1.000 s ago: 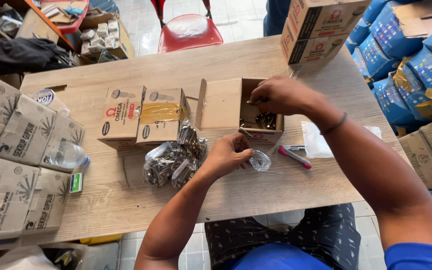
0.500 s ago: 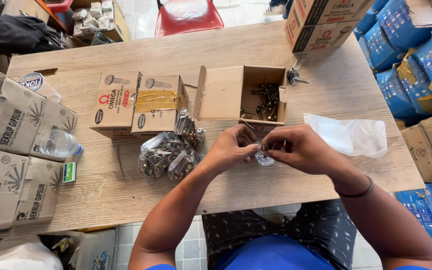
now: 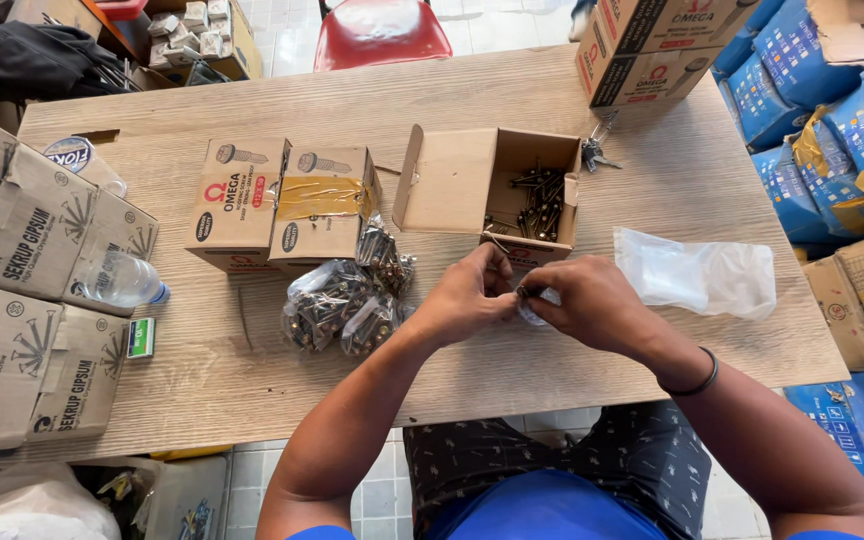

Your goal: The person repeatedly picks screws from a cardboard box and places them into small clear plastic bags on a table. The person handles the screws and bags by hand, filling multiple bags over the course of the clip.

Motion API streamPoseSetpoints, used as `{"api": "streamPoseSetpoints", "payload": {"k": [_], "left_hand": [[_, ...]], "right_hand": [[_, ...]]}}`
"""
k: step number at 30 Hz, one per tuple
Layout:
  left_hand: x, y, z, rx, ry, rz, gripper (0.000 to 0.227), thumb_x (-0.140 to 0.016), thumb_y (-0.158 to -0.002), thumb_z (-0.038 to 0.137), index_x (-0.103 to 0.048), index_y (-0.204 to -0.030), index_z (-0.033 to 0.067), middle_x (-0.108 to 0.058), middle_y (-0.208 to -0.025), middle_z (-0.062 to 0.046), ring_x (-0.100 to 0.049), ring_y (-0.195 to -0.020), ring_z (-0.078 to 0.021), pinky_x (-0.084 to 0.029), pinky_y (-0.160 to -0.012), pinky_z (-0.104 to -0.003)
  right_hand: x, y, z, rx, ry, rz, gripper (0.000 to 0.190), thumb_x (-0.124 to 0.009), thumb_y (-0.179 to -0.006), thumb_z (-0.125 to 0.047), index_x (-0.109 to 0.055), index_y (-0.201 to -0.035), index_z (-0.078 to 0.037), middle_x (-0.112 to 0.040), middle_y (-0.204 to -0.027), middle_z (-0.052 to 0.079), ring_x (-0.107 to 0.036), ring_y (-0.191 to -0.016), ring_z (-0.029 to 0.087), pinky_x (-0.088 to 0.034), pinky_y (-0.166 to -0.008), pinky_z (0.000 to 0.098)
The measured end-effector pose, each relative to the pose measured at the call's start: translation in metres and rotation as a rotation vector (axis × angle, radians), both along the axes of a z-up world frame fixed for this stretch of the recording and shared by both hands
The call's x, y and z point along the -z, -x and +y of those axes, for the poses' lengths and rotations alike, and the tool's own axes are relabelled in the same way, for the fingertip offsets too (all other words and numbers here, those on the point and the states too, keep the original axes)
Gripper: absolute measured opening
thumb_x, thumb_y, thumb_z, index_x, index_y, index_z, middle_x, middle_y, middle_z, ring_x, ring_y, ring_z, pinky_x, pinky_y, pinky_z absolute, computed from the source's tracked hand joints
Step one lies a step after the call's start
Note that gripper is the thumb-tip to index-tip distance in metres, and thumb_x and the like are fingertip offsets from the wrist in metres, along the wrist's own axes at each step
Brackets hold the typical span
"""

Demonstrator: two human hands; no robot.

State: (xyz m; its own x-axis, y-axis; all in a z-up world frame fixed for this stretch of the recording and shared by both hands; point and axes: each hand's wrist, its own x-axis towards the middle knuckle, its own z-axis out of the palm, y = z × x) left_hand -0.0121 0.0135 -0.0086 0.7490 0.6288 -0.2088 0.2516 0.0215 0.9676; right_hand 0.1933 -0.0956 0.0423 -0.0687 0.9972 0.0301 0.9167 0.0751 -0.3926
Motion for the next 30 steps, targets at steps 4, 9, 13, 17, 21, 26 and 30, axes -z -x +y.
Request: {"api": "streamPoseSetpoints", "payload": {"k": [4,9,13,17,21,26,30], "left_hand": [[-0.014,0.001,-0.005,0.011,-0.004,0.022,0.038,-0.087,-0.089,0.016,-0.063,-0.118,0.0107,-0.083,-0.087,-0.012,-0.082,-0.073,-0.0204,-0.066,-0.069,-0.030],[-0.007,-0.004,-0.003,0.047,-0.091,0.098,0.033,-0.083,-0.092,0.013,-0.058,-0.115,0.0123,-0.084,-0.096,-0.014,-0.083,-0.082,-0.0245,-0.065,-0.076,-0.036],[-0.021,-0.002,-0.004,0.036,-0.116,0.098,0.032,-0.082,-0.091,0.013,-0.056,-0.110,0.0138,-0.084,-0.094,-0.011,-0.083,-0.080,-0.0230,-0.064,-0.077,-0.036],[-0.037,0.004,-0.010,0.047,-0.207,0.160,0.036,-0.086,-0.088,0.019,-0.055,-0.107,0.0148,-0.084,-0.095,-0.011,-0.084,-0.088,-0.0302,-0.064,-0.080,-0.042],[-0.044,0.008,-0.014,0.051,-0.278,0.213,0.035,-0.086,-0.088,0.024,-0.057,-0.107,0.0165,-0.085,-0.094,-0.008,-0.084,-0.100,-0.0361,-0.064,-0.087,-0.048],[-0.043,0.008,-0.014,0.031,-0.333,0.227,0.035,-0.085,-0.087,0.025,-0.057,-0.106,0.0166,-0.083,-0.092,-0.008,-0.082,-0.101,-0.0395,-0.063,-0.088,-0.052],[-0.035,0.007,-0.010,0.022,-0.317,0.230,0.035,-0.085,-0.086,0.027,-0.056,-0.105,0.0187,-0.084,-0.091,-0.007,-0.082,-0.099,-0.0371,-0.062,-0.087,-0.050]], "right_hand": [[-0.011,0.001,-0.002,-0.055,0.073,-0.063,0.009,-0.079,-0.089,-0.031,-0.080,-0.097,-0.026,-0.086,-0.095,-0.003,-0.081,-0.101,0.033,-0.063,-0.083,0.0539],[-0.034,0.010,0.004,-0.143,0.268,-0.419,0.012,-0.073,-0.090,-0.037,-0.082,-0.092,-0.029,-0.082,-0.094,-0.005,-0.083,-0.095,0.030,-0.068,-0.083,0.0516],[-0.039,0.009,0.010,-0.142,0.300,-0.450,0.016,-0.072,-0.094,-0.037,-0.086,-0.094,-0.029,-0.083,-0.095,-0.004,-0.084,-0.094,0.032,-0.068,-0.083,0.0525],[-0.031,0.010,0.013,-0.138,0.317,-0.480,0.018,-0.072,-0.096,-0.042,-0.087,-0.092,-0.032,-0.082,-0.095,-0.005,-0.084,-0.094,0.031,-0.068,-0.082,0.0518],[-0.032,0.018,0.013,-0.112,0.290,-0.362,0.025,-0.072,-0.098,-0.047,-0.086,-0.094,-0.027,-0.079,-0.096,0.000,-0.081,-0.097,0.038,-0.068,-0.083,0.0549],[0.006,0.011,0.011,-0.061,0.223,-0.253,0.020,-0.076,-0.096,-0.050,-0.082,-0.094,-0.031,-0.067,-0.102,0.002,-0.076,-0.106,0.040,-0.066,-0.083,0.0562],[0.026,0.007,0.005,-0.036,0.136,-0.077,0.007,-0.080,-0.095,-0.037,-0.085,-0.097,-0.033,-0.061,-0.112,0.007,-0.073,-0.108,0.046,-0.063,-0.078,0.0563]]}}
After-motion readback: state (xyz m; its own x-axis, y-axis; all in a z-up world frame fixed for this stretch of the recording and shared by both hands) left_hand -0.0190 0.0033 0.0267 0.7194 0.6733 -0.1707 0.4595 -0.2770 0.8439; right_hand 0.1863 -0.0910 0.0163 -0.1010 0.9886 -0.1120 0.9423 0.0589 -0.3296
